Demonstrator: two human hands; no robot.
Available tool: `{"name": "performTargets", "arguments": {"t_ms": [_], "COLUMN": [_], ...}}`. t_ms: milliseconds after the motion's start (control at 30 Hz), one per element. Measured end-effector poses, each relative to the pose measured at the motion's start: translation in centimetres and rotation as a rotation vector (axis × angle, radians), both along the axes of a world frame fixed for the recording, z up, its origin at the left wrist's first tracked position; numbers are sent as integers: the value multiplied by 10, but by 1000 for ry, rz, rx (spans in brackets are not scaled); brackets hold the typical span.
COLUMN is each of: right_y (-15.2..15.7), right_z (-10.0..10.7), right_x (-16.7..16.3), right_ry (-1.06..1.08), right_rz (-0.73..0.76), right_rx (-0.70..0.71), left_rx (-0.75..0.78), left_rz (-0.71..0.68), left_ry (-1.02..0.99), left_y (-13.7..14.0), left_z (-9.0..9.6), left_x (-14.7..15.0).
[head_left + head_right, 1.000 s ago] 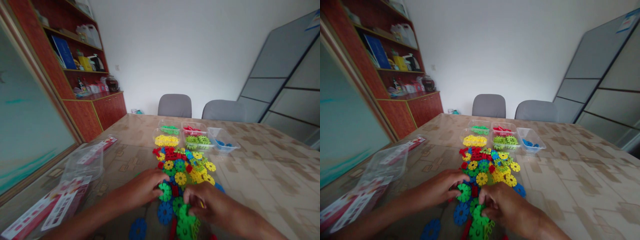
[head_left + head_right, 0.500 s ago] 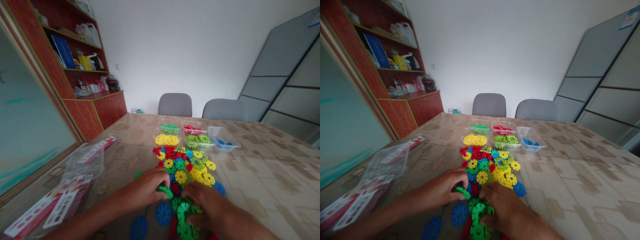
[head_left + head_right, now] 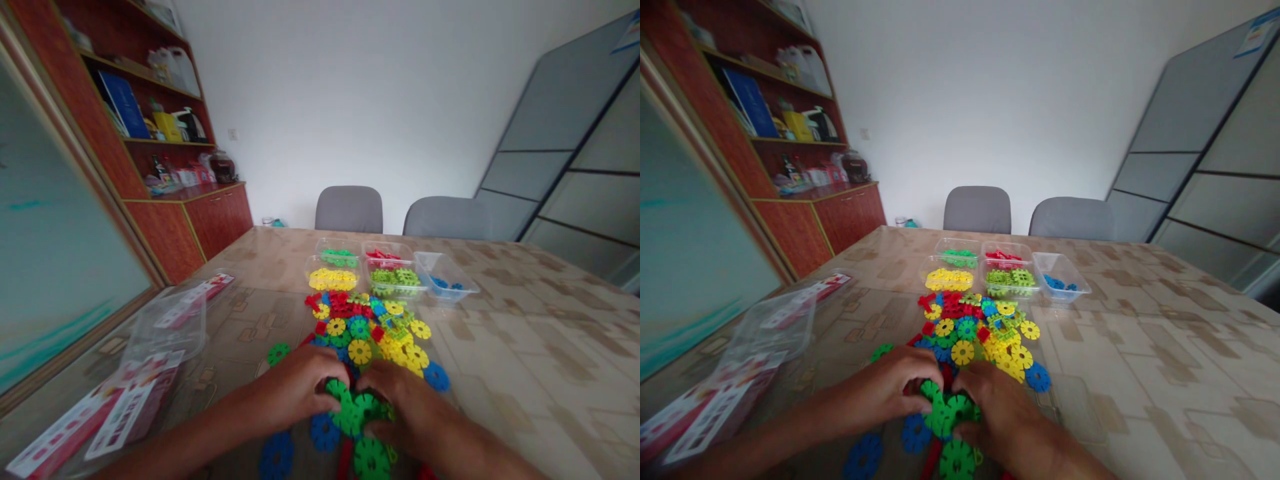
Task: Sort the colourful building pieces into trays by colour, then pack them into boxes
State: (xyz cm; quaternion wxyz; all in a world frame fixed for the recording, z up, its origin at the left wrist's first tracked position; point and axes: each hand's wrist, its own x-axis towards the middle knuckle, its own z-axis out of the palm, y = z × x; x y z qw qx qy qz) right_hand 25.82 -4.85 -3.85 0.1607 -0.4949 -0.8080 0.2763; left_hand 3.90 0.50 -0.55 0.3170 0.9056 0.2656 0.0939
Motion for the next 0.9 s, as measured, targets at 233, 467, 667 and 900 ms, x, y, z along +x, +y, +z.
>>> {"name": "performTargets", "arguments": {"t_ms": [233,467,667,900], "right_y": [0,1,1,5], "right_z": [-7,-5,-3,2], "right_x": [1,-2,-3,-4], "right_ry": [29,-38,-43,-9], "right_rz": [-28,-47,-64,-48], "right_rx": [66,52,51,-8], "left_rx": [73,129,147,124], "left_rz": [23,17,6,80], "left_ry": [-26,11,19,84], "left_y": [2,2,4,11], "left_z": [-2,-3,-5,-8], "left_x": [-3,-4,-6,-12]}}
